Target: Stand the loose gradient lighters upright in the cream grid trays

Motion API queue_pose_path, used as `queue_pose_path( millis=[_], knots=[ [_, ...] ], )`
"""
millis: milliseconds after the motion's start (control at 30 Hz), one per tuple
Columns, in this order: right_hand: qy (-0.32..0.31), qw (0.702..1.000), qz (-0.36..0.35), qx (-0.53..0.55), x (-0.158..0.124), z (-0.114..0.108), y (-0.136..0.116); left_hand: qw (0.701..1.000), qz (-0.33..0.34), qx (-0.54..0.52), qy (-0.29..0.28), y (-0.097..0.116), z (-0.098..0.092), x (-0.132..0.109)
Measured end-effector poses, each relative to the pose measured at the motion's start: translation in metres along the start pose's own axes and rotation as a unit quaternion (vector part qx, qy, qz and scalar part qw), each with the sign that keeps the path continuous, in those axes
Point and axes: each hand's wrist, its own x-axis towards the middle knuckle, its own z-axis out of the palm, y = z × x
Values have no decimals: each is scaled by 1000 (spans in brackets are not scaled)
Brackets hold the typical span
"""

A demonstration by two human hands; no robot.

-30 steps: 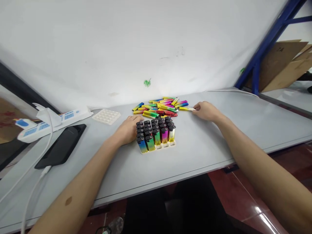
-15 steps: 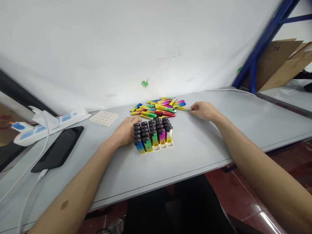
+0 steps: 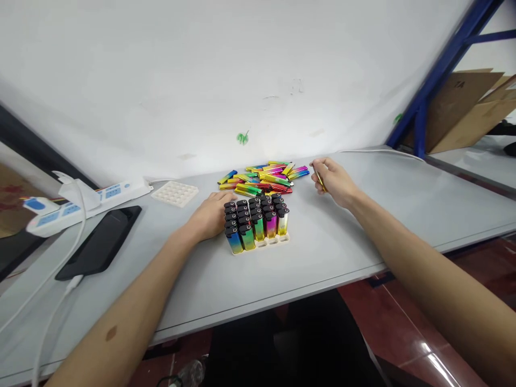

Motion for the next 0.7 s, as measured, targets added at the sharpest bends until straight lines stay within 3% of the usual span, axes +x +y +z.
queue_pose_path(
  millis=[67, 200, 367, 433, 700],
  knots=[
    [8, 996, -37, -87, -3, 7, 3, 1000, -2, -6, 4, 0, 0, -1],
    [50, 956, -135, -256, -8, 18, 8, 1000, 1, -22, 4, 0, 0, -1],
    [-7, 955, -167, -246, -12, 23, 7, 1000, 15, -22, 6, -1, 1, 1],
    [-3, 953, -183, -242, -12, 22, 6, 1000, 10, -22, 7, -1, 0, 1],
    [20, 969, -58, -238, -18, 21, -5, 1000, 2, -17, 4, 2, -2, 0]
  ],
)
